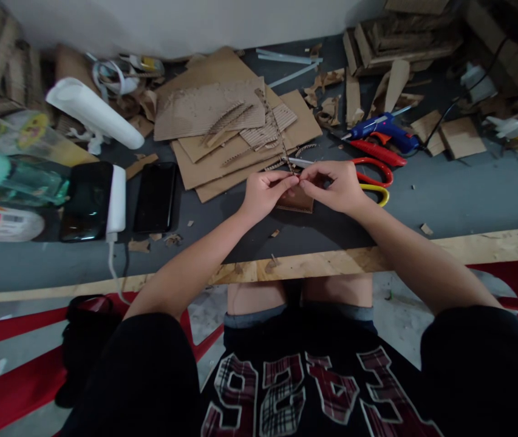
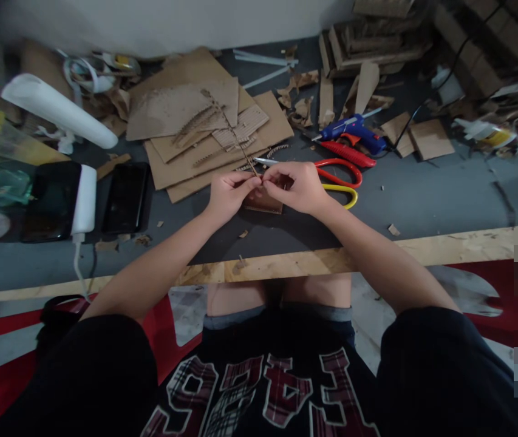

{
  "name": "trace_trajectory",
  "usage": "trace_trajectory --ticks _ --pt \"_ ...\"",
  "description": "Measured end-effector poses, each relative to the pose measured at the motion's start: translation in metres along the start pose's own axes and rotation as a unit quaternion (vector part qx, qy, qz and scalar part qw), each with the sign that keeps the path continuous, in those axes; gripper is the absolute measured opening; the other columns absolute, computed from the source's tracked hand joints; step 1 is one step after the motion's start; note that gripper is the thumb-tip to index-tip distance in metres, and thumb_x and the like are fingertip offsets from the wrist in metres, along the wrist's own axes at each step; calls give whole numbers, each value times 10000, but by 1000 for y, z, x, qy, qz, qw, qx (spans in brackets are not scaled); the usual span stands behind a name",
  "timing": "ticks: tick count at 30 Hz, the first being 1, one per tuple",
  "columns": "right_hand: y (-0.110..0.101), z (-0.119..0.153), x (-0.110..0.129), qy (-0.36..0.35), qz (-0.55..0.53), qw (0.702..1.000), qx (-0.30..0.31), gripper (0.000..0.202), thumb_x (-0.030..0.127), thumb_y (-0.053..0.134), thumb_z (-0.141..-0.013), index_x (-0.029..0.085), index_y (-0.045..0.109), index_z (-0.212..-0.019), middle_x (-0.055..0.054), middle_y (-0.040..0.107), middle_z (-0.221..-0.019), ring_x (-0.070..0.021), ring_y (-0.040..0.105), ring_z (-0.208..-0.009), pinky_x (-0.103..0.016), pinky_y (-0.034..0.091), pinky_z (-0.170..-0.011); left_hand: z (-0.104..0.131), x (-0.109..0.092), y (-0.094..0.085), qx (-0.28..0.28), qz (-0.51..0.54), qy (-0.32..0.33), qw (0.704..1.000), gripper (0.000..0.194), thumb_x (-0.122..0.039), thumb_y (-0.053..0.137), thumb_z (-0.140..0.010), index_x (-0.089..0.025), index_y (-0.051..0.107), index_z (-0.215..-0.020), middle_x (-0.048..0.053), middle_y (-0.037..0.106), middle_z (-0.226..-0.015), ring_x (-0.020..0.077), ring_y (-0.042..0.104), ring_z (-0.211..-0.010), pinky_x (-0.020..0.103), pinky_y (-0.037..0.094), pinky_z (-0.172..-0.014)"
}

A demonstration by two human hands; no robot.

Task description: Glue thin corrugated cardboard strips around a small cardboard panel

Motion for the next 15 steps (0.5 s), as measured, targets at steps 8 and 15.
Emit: trace_trajectory --ticks 8,15 --pt "3 1 -1 11 5 1000 4 119 267 637 -768 158 678 -744 -2 635 -621 -75 496 -515 -205 396 -505 2 -1 -1 7 -50 -1 999 499 -630 759 -703 -145 782 -818 26 699 -586 64 586 -491 165 457 -495" --pt "6 2 -5 23 -6 1000 19 126 256 620 -756 146 673 -727 -3 624 -621 -68 492 -521 -198 388 -506 3 -3 2 21 -73 -9 997 507 -650 755 -694 -151 777 -779 17 680 -558 65 579 -474 163 447 -476"
Point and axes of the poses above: each hand's wrist, its own z-axis away from the middle knuckle, its own y-axis out of the palm, x = y × z, the point moved 10 cm from there along -z, towards the middle knuckle
